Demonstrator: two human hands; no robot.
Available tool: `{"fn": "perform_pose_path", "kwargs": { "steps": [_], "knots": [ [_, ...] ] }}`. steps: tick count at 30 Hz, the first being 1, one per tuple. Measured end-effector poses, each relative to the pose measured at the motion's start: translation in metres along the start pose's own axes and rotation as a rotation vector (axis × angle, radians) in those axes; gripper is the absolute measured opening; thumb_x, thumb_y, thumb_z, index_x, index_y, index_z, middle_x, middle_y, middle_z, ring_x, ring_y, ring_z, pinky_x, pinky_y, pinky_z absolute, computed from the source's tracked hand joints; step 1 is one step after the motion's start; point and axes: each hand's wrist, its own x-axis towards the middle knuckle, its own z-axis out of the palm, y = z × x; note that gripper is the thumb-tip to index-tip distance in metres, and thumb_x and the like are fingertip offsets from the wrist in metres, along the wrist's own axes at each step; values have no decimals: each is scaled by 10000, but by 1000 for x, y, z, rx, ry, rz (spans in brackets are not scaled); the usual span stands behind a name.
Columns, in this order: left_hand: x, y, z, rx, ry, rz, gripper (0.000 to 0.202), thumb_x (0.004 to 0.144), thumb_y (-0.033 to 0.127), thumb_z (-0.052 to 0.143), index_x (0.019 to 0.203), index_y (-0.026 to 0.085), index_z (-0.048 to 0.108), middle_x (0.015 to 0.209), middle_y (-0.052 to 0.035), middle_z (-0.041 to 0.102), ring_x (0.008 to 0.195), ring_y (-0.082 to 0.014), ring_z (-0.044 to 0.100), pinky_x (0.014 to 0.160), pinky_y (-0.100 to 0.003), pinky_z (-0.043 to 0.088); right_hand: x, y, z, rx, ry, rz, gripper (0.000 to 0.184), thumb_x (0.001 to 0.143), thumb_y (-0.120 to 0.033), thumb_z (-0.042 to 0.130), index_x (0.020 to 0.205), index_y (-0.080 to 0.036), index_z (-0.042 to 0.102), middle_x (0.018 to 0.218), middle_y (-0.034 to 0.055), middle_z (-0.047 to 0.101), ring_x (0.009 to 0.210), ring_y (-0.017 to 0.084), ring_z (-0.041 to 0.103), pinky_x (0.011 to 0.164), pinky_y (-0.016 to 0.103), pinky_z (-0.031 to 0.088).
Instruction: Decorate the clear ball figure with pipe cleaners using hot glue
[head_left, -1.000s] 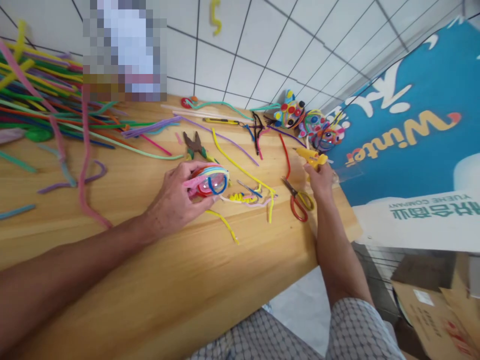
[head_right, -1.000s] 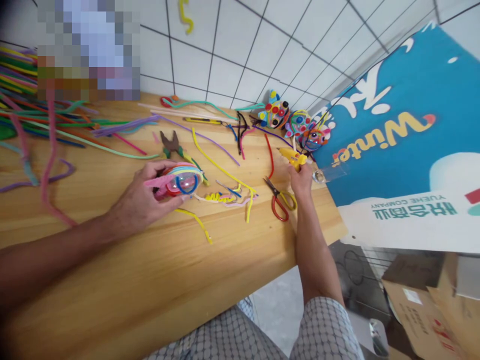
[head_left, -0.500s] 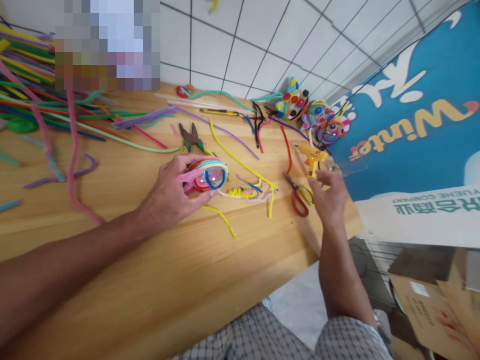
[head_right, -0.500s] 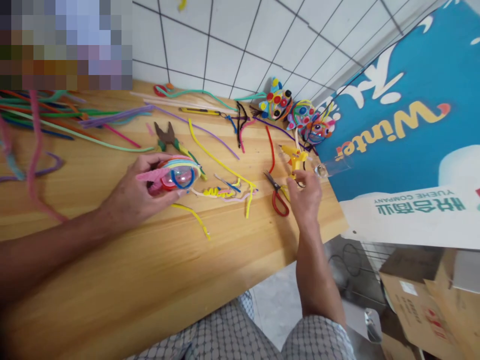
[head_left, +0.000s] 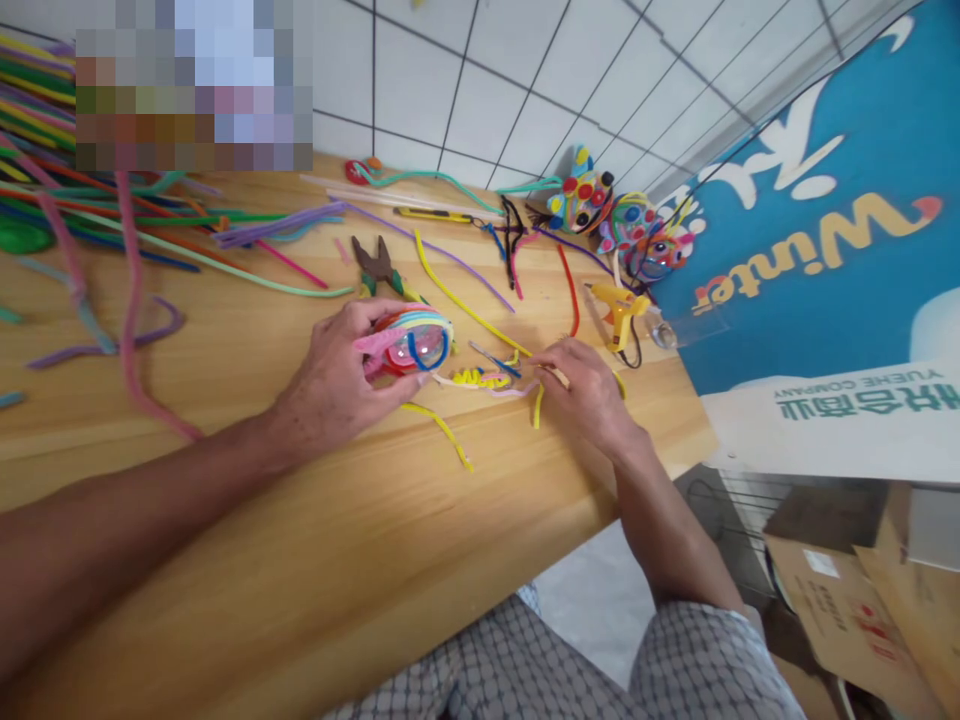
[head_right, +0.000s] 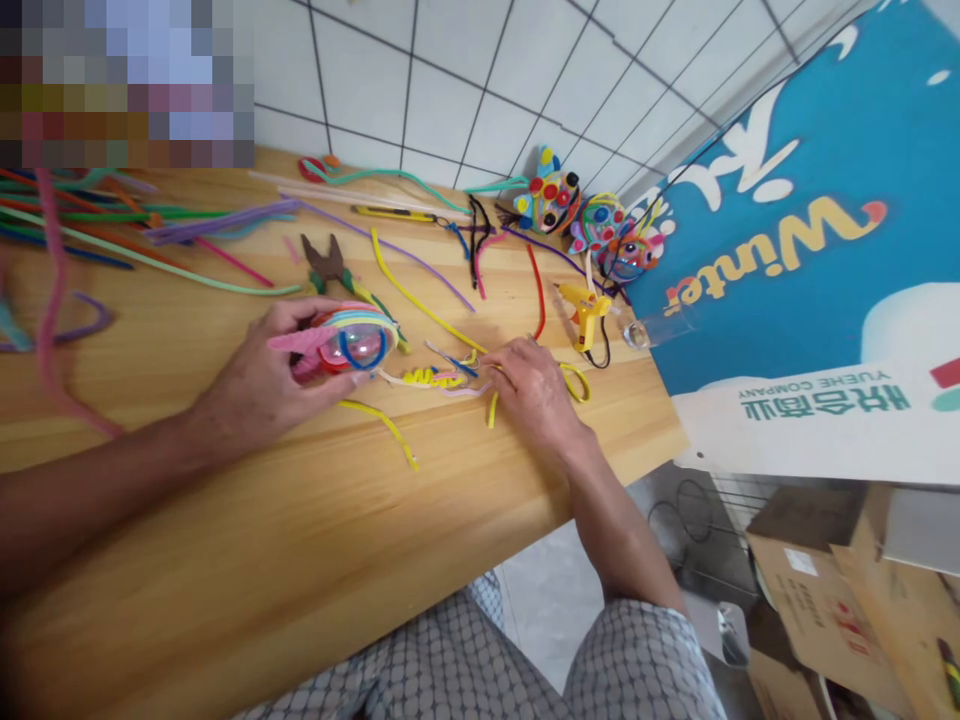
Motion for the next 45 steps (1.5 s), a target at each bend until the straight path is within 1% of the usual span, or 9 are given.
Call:
{"fn": "perform_pose_path", "kwargs": {
  "steps": [3, 8, 13, 16, 20, 26, 33, 39, 45],
  "knots": [
    [0, -4, 1, 1, 10, 24, 609, 956, 421, 832, 1487, 333, 548, 1488, -51, 706, 1379, -328, 685, 1225, -586, 580, 11, 11, 8, -33, -29, -13, 241, 1123, -193, 595, 1127, -238, 831, 1031, 102, 804, 982, 273, 729, 872, 417, 565],
    [0, -5, 1, 5, -8, 39, 601, 989, 432, 808, 1502, 275, 538, 1499, -70, 700, 1377, -326, 678, 1223, -600, 574, 27, 23, 17, -51, -101, -91, 258, 1133, -218, 583, 1187, -213, 835, 1082, 128, 765, 1003, 281, 698, 861, 401, 553],
    [1, -6, 1, 5, -3, 45, 630, 954, 410, 833, 1507, 312, 548, 1497, -70, 703, 1393, -343, 685, 1233, -622, 568, 31, 25, 20, 42, -156, -75, 233, 1118, -198, 586, 1079, -218, 815, 1048, 111, 728, 992, 267, 675, 864, 399, 548],
    [1, -6, 4, -7, 22, 57, 667, 921, 369, 856, 1513, 356, 549, 1486, -71, 709, 1386, -356, 704, 1213, -633, 578, 29, 26, 13, 146, -100, -25, 194, 1096, -190, 613, 1005, -234, 778, 1030, 84, 725, 992, 247, 683, 880, 395, 557],
    [1, -4, 5, -19, 25, 65, 647, 936, 363, 837, 1513, 338, 545, 1473, -77, 718, 1360, -344, 721, 1191, -616, 589, 31, 26, -5, 224, 9, 3, 123, 1064, -214, 678, 964, -255, 735, 965, 40, 732, 928, 232, 693, 846, 388, 560],
    [1, -3, 5, -15, 26, 57, 650, 904, 345, 853, 1487, 329, 567, 1468, -85, 744, 1363, -354, 733, 1168, -595, 598, 58, -6, -21, 274, 73, -48, 113, 1093, -299, 698, 988, -267, 721, 967, 26, 745, 915, 222, 682, 852, 382, 551],
    [3, -1, 5, -47, 26, 86, 617, 928, 368, 844, 1489, 315, 594, 1451, -106, 761, 1347, -363, 755, 1148, -606, 608, 99, -56, 1, 377, -9, -272, 138, 1145, -269, 615, 1025, -248, 681, 1034, 46, 729, 965, 218, 665, 899, 390, 550],
    [3, 3, 4, -18, 24, 116, 609, 951, 311, 817, 1512, 301, 582, 1489, -109, 748, 1380, -354, 737, 1179, -606, 580, 109, -66, 0, 339, -118, -333, 167, 1187, -295, 544, 1050, -264, 634, 1049, 53, 684, 1008, 222, 646, 903, 380, 549],
    [4, 5, 1, 29, -6, 120, 642, 935, 277, 822, 1523, 320, 566, 1509, -96, 748, 1388, -353, 730, 1189, -604, 566, 110, -64, -4, 320, -192, -343, 189, 1196, -307, 506, 1053, -264, 622, 1013, 43, 651, 952, 219, 625, 857, 375, 527]
  ]
}}
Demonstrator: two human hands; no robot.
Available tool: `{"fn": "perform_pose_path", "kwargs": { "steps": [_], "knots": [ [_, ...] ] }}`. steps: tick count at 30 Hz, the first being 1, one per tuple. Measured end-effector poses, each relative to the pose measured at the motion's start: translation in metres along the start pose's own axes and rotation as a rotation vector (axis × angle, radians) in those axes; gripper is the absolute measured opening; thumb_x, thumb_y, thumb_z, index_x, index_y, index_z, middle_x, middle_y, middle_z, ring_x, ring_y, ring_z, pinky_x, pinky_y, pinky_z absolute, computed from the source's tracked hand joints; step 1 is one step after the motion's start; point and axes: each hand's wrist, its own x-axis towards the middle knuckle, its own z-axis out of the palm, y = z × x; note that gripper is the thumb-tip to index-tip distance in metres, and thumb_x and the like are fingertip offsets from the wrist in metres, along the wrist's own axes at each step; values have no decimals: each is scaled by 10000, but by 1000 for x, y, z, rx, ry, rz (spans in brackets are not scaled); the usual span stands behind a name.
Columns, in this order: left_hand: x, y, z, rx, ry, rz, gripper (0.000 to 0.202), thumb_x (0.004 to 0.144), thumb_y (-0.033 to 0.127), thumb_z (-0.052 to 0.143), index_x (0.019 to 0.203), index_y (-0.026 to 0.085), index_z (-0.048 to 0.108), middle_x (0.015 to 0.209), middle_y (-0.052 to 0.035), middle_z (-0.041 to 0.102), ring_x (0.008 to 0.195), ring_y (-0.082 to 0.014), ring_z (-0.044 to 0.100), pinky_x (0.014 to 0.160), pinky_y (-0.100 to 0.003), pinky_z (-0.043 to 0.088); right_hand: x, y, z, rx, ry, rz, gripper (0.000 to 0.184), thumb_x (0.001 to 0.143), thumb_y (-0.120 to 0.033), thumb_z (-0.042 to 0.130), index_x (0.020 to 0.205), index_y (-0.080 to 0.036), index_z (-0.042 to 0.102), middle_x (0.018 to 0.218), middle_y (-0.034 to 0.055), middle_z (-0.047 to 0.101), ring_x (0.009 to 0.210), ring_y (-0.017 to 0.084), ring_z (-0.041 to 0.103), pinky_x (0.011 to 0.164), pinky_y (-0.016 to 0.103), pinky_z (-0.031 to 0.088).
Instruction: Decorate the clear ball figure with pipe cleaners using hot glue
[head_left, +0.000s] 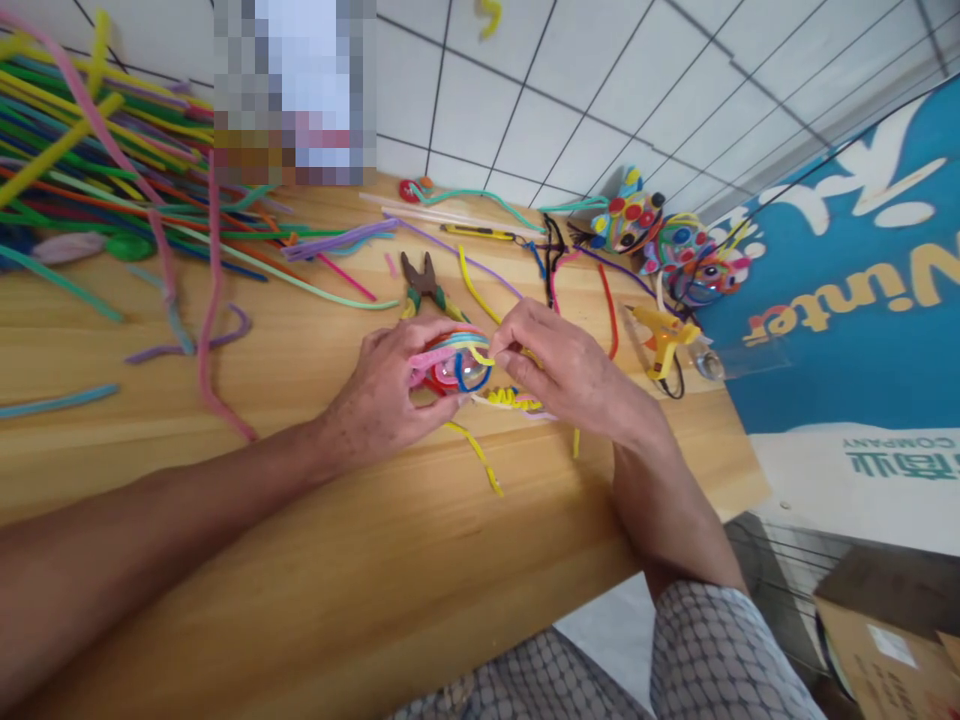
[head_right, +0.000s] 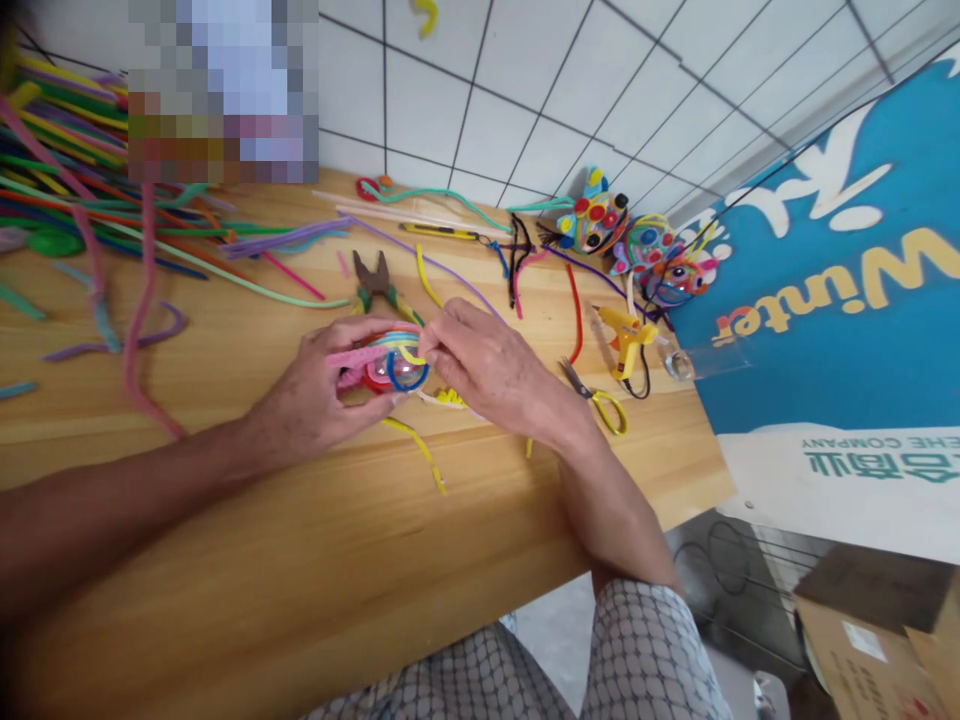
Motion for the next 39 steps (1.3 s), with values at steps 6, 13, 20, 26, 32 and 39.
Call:
{"fn": "perform_pose_path", "kwargs": {
  "steps": [6, 13, 20, 26, 32, 39],
  "knots": [
    [0, 2, -1, -23, 0, 4, 647, 921, 227, 824, 1517, 292, 578, 1501, -110, 749, 1387, -371, 730, 1195, -625, 553, 1, 7, 6, -46, 4, -21, 181, 1190, -281, 513, 1054, -259, 631, 1020, 50, 665, 970, 225, 636, 854, 375, 526],
    [1, 0, -2, -21, -25, -8, 667, 904, 255, 843, 1512, 321, 579, 1510, -93, 751, 1398, -357, 730, 1205, -604, 556, 0, 8, 8, -32, 88, -60, 80, 1141, -217, 594, 1131, -234, 672, 1072, 73, 701, 1021, 237, 678, 903, 389, 560],
    [-2, -3, 2, -14, 10, -2, 701, 908, 273, 834, 1540, 327, 534, 1525, -106, 745, 1420, -361, 721, 1203, -622, 553, 3, -3, 8, -27, 69, -72, 191, 1171, -265, 566, 1258, -269, 737, 1128, 75, 764, 1083, 242, 723, 932, 414, 596],
    [-2, -6, 4, -57, 14, -2, 711, 895, 261, 847, 1539, 317, 550, 1507, -118, 746, 1410, -366, 728, 1191, -626, 563, 5, -1, 15, -9, 70, -36, 205, 1166, -359, 604, 1199, -300, 797, 1063, 67, 777, 1019, 257, 728, 899, 419, 610],
    [-2, -2, 3, -28, 31, 12, 667, 920, 245, 822, 1527, 270, 546, 1503, -148, 747, 1395, -381, 735, 1173, -647, 557, 6, -4, 17, -64, 84, -15, 227, 1176, -371, 598, 1210, -245, 784, 1044, 78, 784, 964, 233, 741, 846, 389, 603],
    [-1, -2, 3, -21, 7, -13, 667, 918, 270, 826, 1521, 307, 544, 1514, -109, 747, 1410, -355, 727, 1200, -614, 560, 6, -5, 17, -66, 111, -54, 193, 1170, -311, 619, 1149, -224, 789, 1022, 73, 796, 960, 226, 760, 844, 379, 612]
  ]
}}
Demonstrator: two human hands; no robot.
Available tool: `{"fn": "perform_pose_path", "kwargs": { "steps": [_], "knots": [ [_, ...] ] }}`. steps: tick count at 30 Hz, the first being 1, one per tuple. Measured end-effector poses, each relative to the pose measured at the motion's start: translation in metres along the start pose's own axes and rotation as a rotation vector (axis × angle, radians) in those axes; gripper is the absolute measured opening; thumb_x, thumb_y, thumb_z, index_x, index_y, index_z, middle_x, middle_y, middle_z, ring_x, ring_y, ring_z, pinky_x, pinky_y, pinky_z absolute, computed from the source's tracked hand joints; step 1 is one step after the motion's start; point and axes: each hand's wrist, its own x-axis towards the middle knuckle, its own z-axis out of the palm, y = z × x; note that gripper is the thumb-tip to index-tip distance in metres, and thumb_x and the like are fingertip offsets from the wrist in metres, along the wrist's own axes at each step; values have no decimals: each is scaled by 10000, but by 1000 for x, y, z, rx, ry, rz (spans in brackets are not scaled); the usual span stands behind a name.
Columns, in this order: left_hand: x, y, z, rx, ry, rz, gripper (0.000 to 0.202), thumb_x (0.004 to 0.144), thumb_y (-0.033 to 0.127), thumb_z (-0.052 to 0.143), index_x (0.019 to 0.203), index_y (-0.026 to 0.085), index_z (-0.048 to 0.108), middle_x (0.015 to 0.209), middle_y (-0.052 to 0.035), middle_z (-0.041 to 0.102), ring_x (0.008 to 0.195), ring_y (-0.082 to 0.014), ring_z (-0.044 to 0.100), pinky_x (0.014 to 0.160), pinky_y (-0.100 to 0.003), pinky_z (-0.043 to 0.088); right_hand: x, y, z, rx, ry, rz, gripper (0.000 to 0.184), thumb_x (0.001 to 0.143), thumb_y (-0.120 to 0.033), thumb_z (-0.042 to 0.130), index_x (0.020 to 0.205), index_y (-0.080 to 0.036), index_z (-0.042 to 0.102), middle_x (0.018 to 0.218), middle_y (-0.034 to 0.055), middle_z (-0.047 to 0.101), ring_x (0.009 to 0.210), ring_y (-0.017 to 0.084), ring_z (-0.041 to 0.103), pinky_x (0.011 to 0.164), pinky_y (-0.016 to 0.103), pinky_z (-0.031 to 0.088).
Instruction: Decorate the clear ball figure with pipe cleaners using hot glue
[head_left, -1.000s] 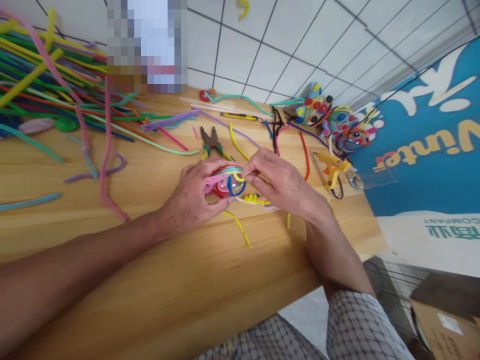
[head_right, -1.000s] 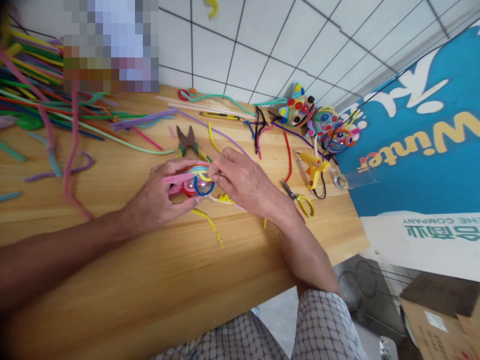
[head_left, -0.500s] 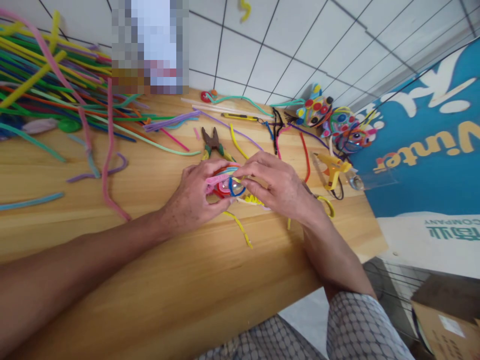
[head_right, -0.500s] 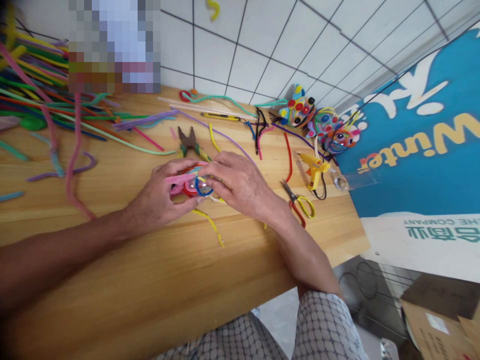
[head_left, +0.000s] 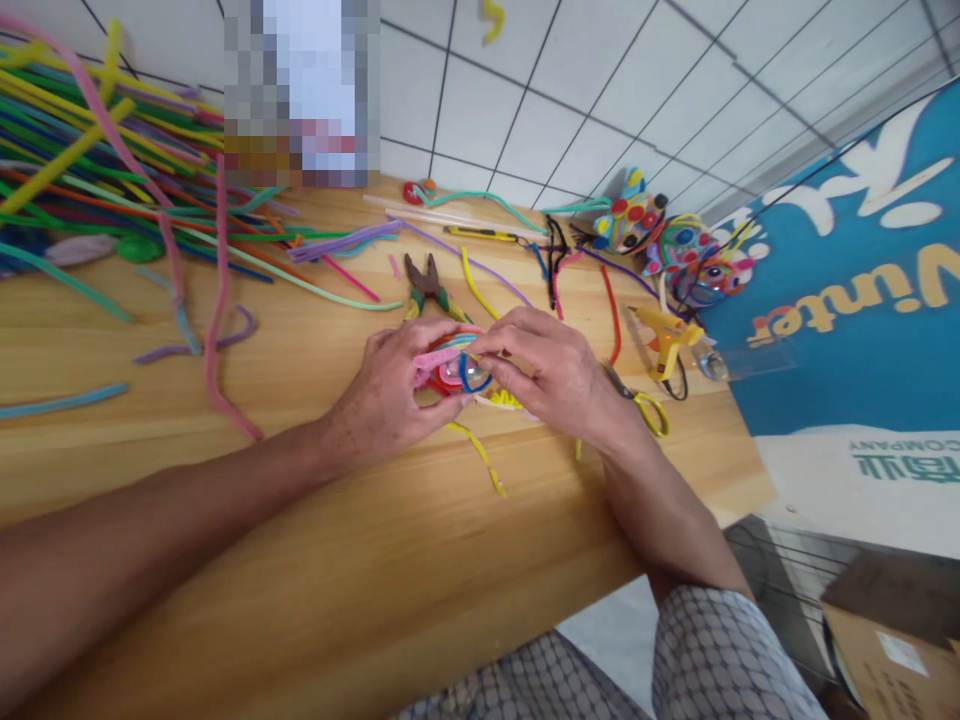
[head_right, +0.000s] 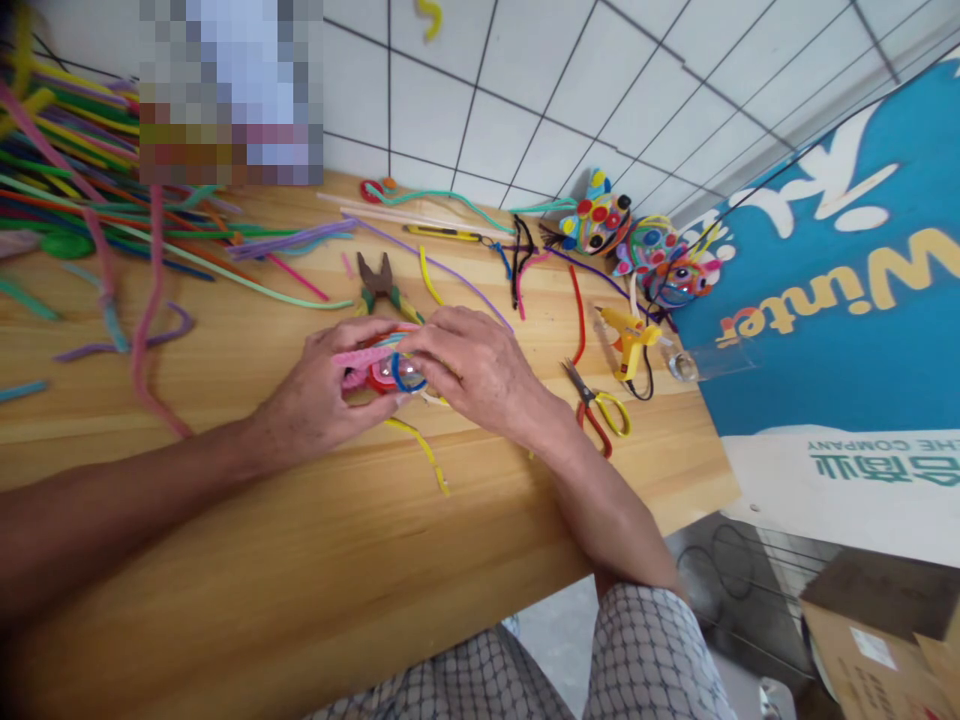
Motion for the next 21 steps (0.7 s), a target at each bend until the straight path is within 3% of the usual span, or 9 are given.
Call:
{"fn": "perform_pose_path", "kwargs": {
  "steps": [9, 15, 21],
  "knots": [
    [0, -1, 0, -9, -12, -12, 730, 887, 258, 859, 1530, 357, 527, 1522, -89, 746, 1411, -358, 725, 1211, -631, 550, -1, 1, 4, 14, 5, 27, 191, 1173, -332, 621, 1168, -253, 795, 1037, 64, 805, 981, 214, 761, 871, 364, 607],
    [-1, -1, 2, -3, 41, 22, 697, 897, 262, 844, 1523, 309, 542, 1502, -119, 753, 1400, -377, 732, 1180, -651, 555, -1, 2, 6, 40, 9, 56, 235, 1179, -400, 605, 1198, -273, 801, 1087, 66, 806, 1021, 222, 751, 918, 381, 608],
    [3, 3, -5, -40, -26, -10, 644, 925, 265, 843, 1511, 322, 581, 1515, -112, 744, 1414, -364, 723, 1204, -628, 558, -13, 5, 2, 88, 224, 138, 169, 1125, -400, 704, 1207, -279, 789, 1066, 50, 795, 974, 226, 728, 919, 415, 614]
  ]
}}
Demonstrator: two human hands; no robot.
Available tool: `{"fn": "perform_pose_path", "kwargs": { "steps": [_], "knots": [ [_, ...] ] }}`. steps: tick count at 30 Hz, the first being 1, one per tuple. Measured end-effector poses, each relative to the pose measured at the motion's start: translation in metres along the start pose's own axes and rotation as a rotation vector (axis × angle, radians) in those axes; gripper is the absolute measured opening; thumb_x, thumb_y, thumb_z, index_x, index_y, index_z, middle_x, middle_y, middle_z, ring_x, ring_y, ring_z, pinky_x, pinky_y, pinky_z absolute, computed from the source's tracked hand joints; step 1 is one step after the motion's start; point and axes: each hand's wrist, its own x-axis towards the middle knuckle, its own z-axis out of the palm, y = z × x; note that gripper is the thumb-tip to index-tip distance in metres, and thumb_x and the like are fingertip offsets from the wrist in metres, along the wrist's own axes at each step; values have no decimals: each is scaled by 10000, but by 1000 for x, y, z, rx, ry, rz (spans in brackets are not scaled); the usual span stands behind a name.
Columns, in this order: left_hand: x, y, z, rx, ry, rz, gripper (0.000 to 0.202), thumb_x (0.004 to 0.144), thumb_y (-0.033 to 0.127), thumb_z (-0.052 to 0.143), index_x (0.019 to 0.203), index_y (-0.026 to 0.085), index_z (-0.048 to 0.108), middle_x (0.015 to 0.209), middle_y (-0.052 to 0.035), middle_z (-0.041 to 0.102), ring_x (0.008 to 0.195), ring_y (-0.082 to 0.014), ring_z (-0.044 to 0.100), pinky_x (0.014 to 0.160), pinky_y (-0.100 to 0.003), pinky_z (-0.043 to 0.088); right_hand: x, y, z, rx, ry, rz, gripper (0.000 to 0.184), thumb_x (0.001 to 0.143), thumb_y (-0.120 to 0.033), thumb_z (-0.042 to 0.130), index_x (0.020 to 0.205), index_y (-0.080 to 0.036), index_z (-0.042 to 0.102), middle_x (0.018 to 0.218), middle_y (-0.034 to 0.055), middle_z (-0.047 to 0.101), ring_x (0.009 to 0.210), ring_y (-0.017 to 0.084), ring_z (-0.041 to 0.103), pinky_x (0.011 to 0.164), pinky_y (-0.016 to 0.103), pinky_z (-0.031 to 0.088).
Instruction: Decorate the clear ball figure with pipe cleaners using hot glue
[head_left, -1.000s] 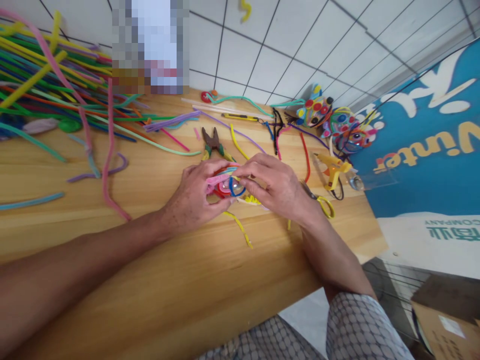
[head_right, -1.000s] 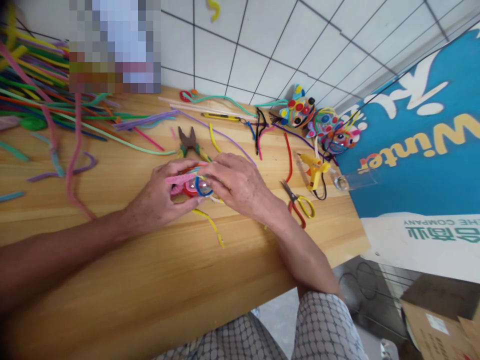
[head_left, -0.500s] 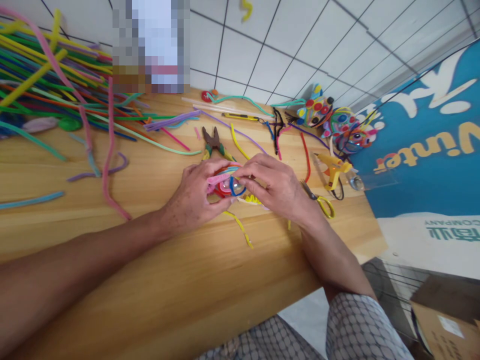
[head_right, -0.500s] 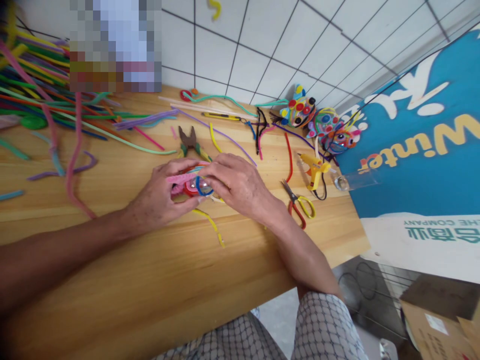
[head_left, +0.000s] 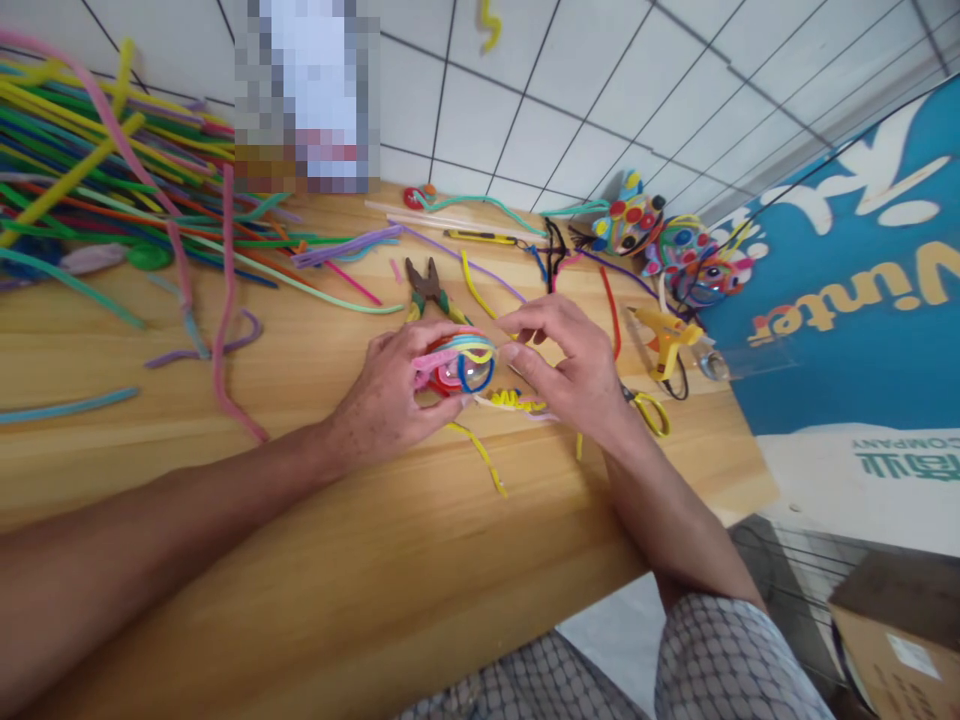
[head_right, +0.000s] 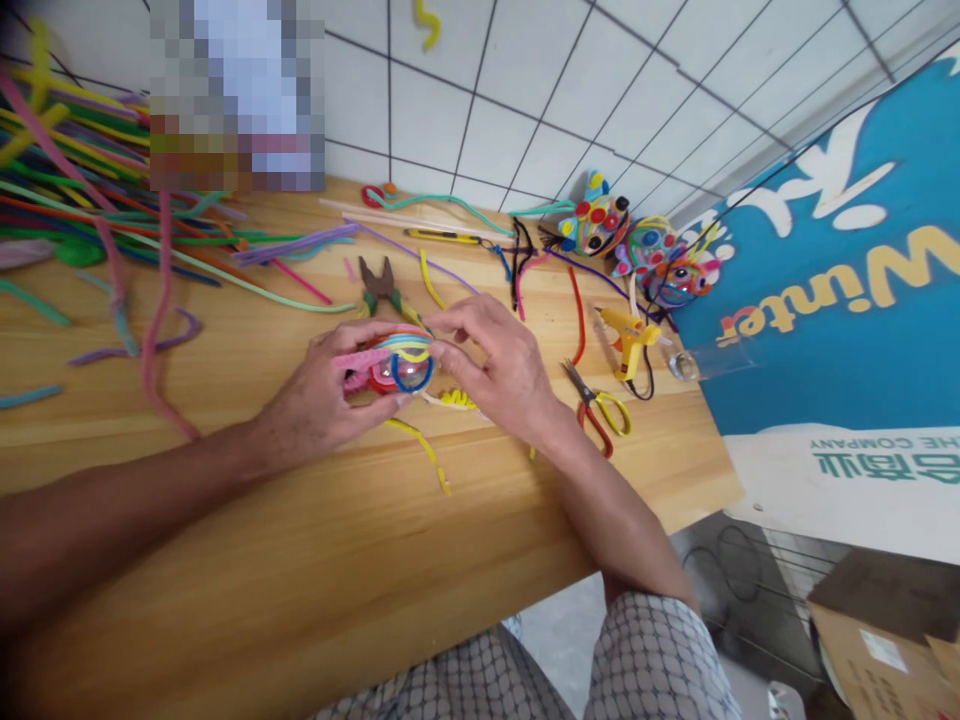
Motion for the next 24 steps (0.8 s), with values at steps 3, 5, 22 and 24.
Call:
{"fn": "perform_pose_path", "kwargs": {
  "steps": [3, 5, 22, 24],
  "knots": [
    [1, 0, -2, -30, -13, -43, 630, 906, 257, 848, 1489, 300, 615, 1512, -117, 743, 1409, -371, 721, 1198, -621, 566, -15, 1, 3, 13, 54, 51, 181, 1104, -353, 733, 1259, -267, 766, 1118, 60, 790, 981, 224, 732, 906, 414, 626],
    [0, -2, -1, -49, 2, -58, 637, 893, 270, 856, 1483, 293, 619, 1501, -117, 747, 1403, -376, 722, 1192, -617, 572, -26, 1, 10, 21, 78, 52, 203, 1100, -333, 735, 1290, -263, 751, 1154, 68, 786, 1000, 225, 737, 907, 414, 633],
    [4, 11, -9, -242, -9, -112, 505, 957, 422, 804, 1398, 232, 646, 1464, -136, 758, 1346, -340, 735, 1172, -552, 588, -48, -3, 46, -28, 160, -12, 293, 1096, -250, 735, 1387, -270, 711, 1263, 107, 793, 1179, 258, 776, 988, 452, 674],
    [6, 17, -11, -305, -1, -189, 441, 976, 417, 779, 1355, 220, 671, 1430, -131, 769, 1295, -319, 753, 1126, -517, 619, -49, -3, 47, -39, 158, -9, 295, 1098, -257, 728, 1391, -274, 714, 1278, 112, 796, 1194, 268, 776, 1001, 471, 673]
  ]
}}
